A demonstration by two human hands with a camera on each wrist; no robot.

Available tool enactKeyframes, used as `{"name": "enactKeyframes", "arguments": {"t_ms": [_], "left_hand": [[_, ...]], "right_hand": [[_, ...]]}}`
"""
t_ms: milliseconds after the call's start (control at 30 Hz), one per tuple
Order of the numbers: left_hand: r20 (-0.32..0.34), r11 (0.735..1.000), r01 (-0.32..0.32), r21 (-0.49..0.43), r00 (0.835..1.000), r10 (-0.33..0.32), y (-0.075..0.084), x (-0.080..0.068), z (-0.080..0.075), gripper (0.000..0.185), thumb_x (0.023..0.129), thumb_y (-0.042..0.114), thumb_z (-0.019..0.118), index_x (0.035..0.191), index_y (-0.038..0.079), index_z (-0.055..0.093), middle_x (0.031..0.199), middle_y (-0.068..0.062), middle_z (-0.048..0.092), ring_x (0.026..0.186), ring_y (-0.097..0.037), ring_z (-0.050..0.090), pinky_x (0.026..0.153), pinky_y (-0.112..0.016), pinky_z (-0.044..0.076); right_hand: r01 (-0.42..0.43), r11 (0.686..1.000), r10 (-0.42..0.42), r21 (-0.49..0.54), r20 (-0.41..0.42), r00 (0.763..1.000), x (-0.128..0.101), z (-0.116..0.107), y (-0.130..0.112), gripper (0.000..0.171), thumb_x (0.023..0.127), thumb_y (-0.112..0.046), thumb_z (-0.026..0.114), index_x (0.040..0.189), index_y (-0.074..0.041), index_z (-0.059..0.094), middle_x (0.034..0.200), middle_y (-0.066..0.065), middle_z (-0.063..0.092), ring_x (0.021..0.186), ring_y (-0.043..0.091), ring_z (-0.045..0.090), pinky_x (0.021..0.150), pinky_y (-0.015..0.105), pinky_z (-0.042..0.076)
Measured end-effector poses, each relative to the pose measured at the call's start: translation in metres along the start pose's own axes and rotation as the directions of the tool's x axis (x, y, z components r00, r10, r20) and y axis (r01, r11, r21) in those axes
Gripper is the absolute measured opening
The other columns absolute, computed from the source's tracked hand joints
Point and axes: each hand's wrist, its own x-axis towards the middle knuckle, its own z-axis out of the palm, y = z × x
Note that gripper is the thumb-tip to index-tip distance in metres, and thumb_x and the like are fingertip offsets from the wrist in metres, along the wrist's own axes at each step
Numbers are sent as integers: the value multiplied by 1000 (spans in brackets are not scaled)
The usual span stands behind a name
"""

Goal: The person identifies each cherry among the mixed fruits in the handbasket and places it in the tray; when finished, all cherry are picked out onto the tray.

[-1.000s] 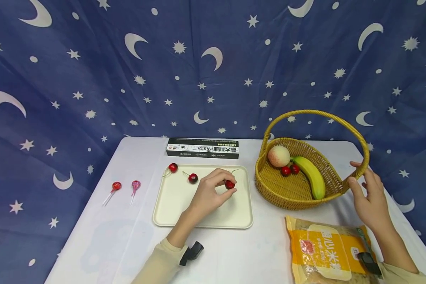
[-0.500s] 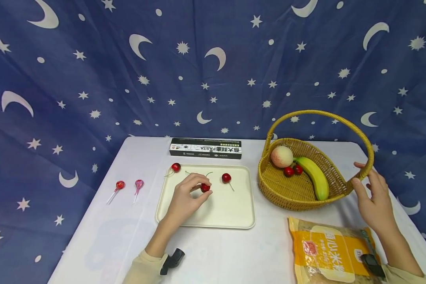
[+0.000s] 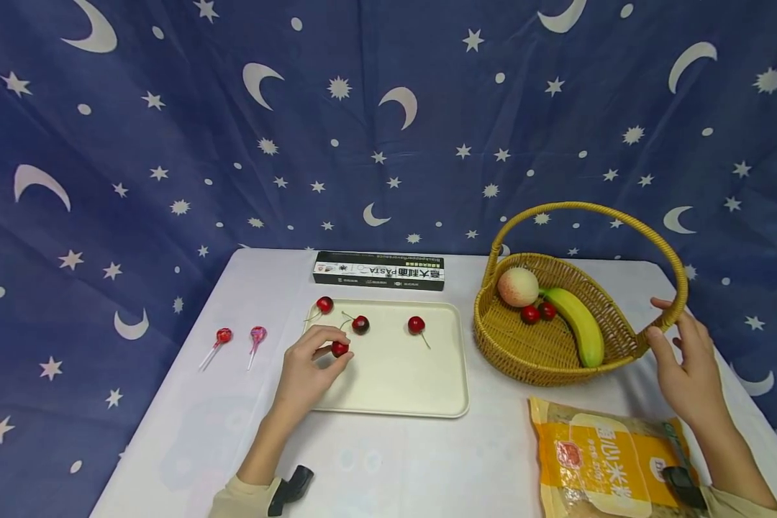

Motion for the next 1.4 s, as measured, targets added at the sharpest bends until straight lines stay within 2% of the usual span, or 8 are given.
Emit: {"name": "enactKeyframes", "arguments": {"t_ms": [300, 567, 700, 833, 933, 1133, 1400], "left_hand": [[14, 996, 62, 65, 998, -63, -7, -3, -2, 28, 80, -4, 89, 102, 9, 80, 109, -5, 76, 92, -16, 72, 86, -28, 65], [61, 966, 122, 230, 988, -140, -10, -2, -1, 24, 80, -2, 89, 99, 11, 81, 101, -3, 76, 84, -13, 67, 76, -31, 58], [87, 948, 135, 290, 982, -166, -11, -2, 0, 23, 81, -3, 87, 98, 11, 81, 102, -5, 76, 88, -19, 69, 80, -35, 58], [134, 922, 148, 357, 969, -207, -12, -1, 2, 23, 82, -2, 85, 99, 11, 81, 106, -8, 77, 102, -27, 73, 92, -47, 59], [163, 911, 153, 383, 959, -230, -13, 0, 5, 23, 82, -2, 85, 102, 10, 80, 110, -9, 77, 110, -31, 72, 99, -52, 57], [168, 909, 134, 394, 962, -215, -11, 0, 6, 25, 80, 0, 87, 101, 12, 79, 111, -7, 77, 111, -30, 70, 99, -51, 57], [156, 918, 130, 375, 967, -200, -5, 3, 4, 26, 81, 3, 88, 104, 12, 80, 115, -6, 77, 114, -30, 70, 101, -50, 57]], "right_hand": [[0, 1000, 0, 2, -1, 1000, -1, 0, 1, 48, 113, -20, 49, 161, -19, 45, 158, -35, 37, 150, -8, 26, 109, 8, 19], [0, 1000, 0, 7, 1, 1000, -1, 0, 1, 49, 113, -19, 49, 161, -19, 45, 161, -31, 37, 154, -4, 26, 111, 8, 18], [0, 1000, 0, 7, 1, 1000, 0, 0, 0, 49, 113, -19, 50, 161, -19, 45, 160, -32, 37, 153, -5, 26, 111, 8, 18], [-4, 1000, 4, 4, 4, 1000, 0, -1, 0, 49, 113, -20, 50, 161, -19, 45, 161, -31, 38, 153, -5, 26, 111, 8, 18], [-11, 1000, 11, -3, 4, 1000, 0, -1, 0, 49, 113, -20, 49, 162, -20, 44, 162, -28, 38, 154, -3, 26, 111, 8, 18], [-9, 1000, 9, -2, 9, 1000, 1, 0, 2, 49, 113, -20, 49, 162, -19, 44, 165, -23, 38, 157, 1, 25, 110, 8, 18], [2, 1000, -2, 8, 2, 1000, 1, 0, 3, 49, 113, -20, 50, 161, -19, 45, 160, -32, 38, 154, -3, 26, 109, 8, 19]]}}
